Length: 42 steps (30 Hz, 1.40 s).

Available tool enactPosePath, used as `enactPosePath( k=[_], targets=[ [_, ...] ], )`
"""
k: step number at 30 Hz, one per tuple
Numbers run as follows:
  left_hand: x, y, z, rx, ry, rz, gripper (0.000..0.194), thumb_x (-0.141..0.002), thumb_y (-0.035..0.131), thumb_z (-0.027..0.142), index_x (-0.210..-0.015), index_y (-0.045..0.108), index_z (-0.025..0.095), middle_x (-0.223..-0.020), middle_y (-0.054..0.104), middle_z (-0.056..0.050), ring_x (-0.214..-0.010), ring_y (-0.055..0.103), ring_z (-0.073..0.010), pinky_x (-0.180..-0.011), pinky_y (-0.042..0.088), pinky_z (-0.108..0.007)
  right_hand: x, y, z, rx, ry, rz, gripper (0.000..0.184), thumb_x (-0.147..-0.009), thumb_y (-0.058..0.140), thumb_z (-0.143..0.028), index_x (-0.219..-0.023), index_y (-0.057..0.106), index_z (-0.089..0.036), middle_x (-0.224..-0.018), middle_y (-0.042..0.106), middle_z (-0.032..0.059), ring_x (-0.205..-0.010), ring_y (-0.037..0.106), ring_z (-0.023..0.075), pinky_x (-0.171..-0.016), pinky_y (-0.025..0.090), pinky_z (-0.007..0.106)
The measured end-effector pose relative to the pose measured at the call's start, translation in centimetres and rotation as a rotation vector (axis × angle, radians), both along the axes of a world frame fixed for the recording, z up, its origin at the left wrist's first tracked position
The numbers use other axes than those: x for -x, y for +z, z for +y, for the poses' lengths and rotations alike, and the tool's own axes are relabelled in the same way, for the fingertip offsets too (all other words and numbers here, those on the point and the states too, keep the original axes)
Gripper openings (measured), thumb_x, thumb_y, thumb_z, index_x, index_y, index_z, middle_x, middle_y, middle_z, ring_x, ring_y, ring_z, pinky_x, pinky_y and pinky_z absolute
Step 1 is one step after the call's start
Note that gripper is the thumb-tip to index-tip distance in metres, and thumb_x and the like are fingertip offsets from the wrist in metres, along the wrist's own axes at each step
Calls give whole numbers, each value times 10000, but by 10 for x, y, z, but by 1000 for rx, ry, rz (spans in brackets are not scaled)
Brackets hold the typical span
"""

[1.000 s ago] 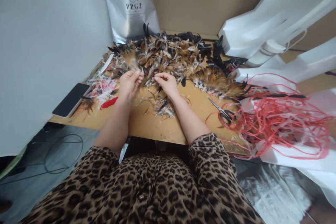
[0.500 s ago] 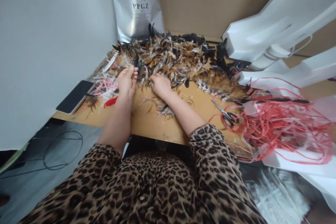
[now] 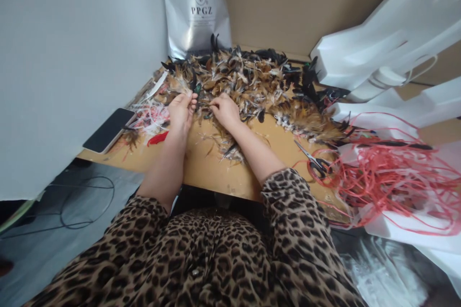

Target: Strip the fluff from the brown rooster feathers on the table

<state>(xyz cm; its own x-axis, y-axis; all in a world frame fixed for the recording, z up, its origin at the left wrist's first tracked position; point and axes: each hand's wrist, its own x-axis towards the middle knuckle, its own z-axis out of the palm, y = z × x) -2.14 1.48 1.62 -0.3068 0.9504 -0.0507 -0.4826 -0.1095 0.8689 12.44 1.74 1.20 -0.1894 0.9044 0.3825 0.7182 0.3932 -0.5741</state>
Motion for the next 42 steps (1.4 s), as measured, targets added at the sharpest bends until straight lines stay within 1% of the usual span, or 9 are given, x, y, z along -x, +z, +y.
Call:
enactPosePath(
  k=[3, 7, 11, 14, 17, 22, 25, 33, 42],
  targets=[
    [-3, 0, -2, 6, -58, 17, 168, -801, 677, 233, -692, 590, 139, -713, 690, 5, -529, 552, -9, -514, 405, -117, -20, 5, -8, 168, 9, 467, 92, -726, 661, -248, -714, 665, -157, -700, 622, 21, -676, 539, 146, -673, 422, 287],
    [-9, -1, -8, 24, -194, 23, 158, -772, 708, 213, -691, 601, 130, -717, 698, -3, -538, 573, -13, -499, 406, -113, -47, 8, -20, 445, 0, 917, 250, -651, 757, -364, -670, 603, -169, -534, 545, -22, -479, 432, 85, -467, 312, 222],
    [-15, -3, -12, 38, -342, -17, 179, -736, 739, 176, -660, 587, 119, -713, 705, -16, -527, 587, -22, -481, 418, -115, -63, 4, -29, 532, 14, 1203, 333, -542, 833, -341, -697, 594, -168, -523, 550, -42, -470, 461, 65, -429, 333, 183],
    [-17, -6, -14, 49, -436, -17, 177, -719, 749, 152, -656, 589, 111, -734, 716, -33, -528, 596, -28, -483, 435, -116, -67, 0, -32, 620, -6, 1266, 344, -519, 832, -311, -709, 583, -168, -549, 580, -40, -493, 510, 77, -464, 409, 198],
    [-18, -9, -13, 53, -482, -3, 192, -707, 760, 157, -646, 584, 108, -756, 725, -47, -533, 603, -32, -485, 448, -119, -70, -9, -30, 591, -80, 1153, 270, -575, 778, -289, -732, 595, -167, -576, 592, -34, -498, 506, 82, -487, 421, 213],
    [-19, -13, -11, 44, -476, 16, 207, -691, 777, 192, -661, 590, 108, -788, 731, -50, -560, 614, -32, -496, 452, -113, -81, -28, -17, 171, -342, 819, 308, -646, 661, -203, -950, 635, -158, -834, 657, 12, -709, 577, 119, -691, 493, 268],
    [-19, -13, -11, 50, -472, 19, 194, -688, 778, 196, -685, 604, 109, -777, 728, -41, -563, 613, -31, -495, 448, -113, -87, -25, -17, 52, -356, 664, 325, -684, 612, -223, -996, 649, -142, -894, 665, 44, -790, 597, 154, -773, 496, 313],
    [-20, -11, -14, 15, -508, 56, 180, -689, 776, 207, -689, 626, 109, -763, 724, -34, -552, 604, -27, -493, 449, -112, -109, 13, -39, 97, -251, 256, 213, -693, 603, -265, -809, 713, -125, -776, 696, 49, -698, 582, 153, -738, 464, 302],
    [-25, -12, -17, 5, -555, 84, 220, -666, 799, 238, -696, 622, 110, -766, 726, -44, -548, 611, -38, -487, 453, -122, -136, 14, -60, 333, -170, -168, 190, -661, 612, -220, -791, 738, -163, -729, 703, 21, -654, 598, 142, -643, 411, 251]
  ],
)
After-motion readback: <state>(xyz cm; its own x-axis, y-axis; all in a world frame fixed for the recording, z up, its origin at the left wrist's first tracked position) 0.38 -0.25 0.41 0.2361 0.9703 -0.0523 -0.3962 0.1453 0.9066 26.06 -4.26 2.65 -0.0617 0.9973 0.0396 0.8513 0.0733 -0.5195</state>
